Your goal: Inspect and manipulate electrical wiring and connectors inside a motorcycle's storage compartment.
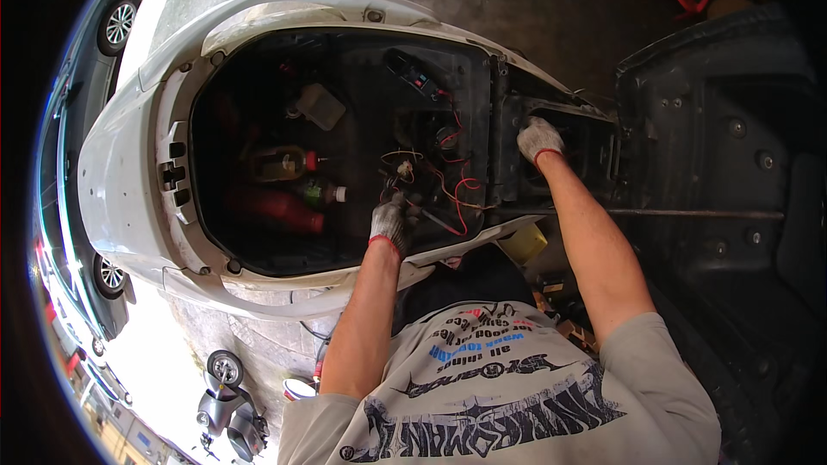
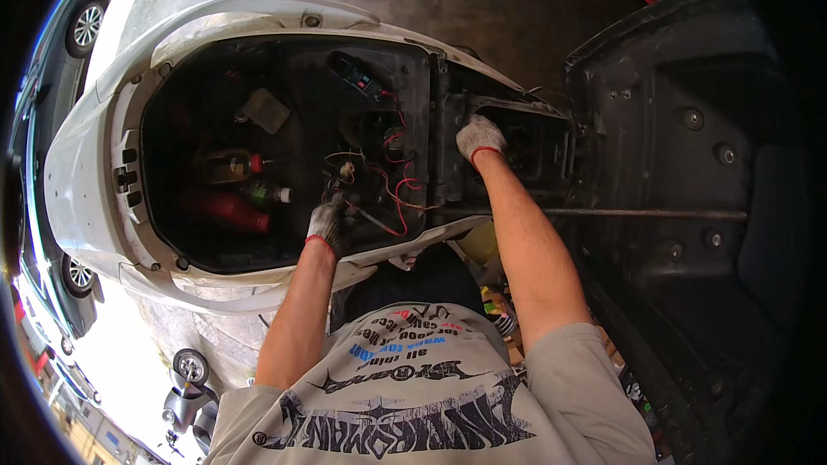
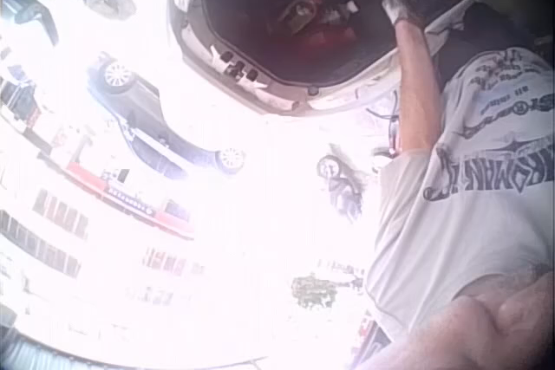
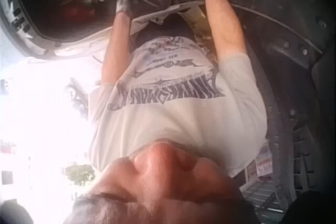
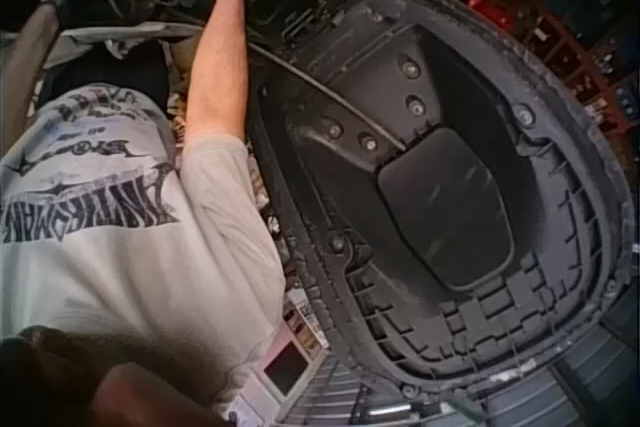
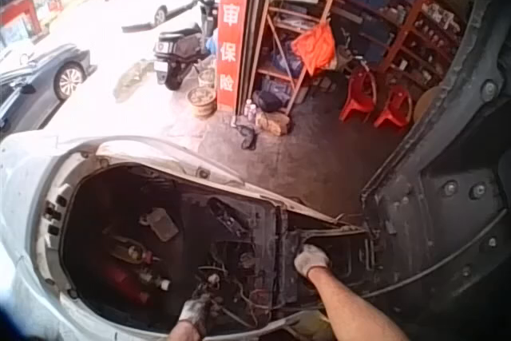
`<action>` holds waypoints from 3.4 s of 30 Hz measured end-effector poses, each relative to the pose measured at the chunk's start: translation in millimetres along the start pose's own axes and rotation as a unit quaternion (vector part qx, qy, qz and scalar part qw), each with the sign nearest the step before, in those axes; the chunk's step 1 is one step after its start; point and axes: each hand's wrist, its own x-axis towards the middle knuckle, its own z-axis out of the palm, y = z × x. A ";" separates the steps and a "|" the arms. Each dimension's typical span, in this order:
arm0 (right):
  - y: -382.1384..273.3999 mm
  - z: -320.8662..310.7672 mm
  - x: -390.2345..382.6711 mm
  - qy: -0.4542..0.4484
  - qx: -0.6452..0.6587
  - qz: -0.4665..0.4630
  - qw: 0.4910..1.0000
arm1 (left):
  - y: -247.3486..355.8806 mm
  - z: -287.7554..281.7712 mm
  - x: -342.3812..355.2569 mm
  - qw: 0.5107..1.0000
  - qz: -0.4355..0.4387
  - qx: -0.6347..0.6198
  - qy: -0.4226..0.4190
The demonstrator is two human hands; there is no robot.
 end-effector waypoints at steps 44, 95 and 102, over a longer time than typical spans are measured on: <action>-6.7 -10.7 -3.8 0.025 0.120 0.080 0.989 | 7.8 4.7 -9.6 1.000 -0.009 0.004 0.008; -123.3 -35.4 -119.8 0.139 0.545 0.003 0.827 | 5.3 3.4 -12.5 1.000 0.021 -0.017 0.006; -170.5 -36.6 -114.7 0.008 0.416 -0.081 0.906 | 5.1 5.5 -11.4 0.998 0.001 -0.058 -0.015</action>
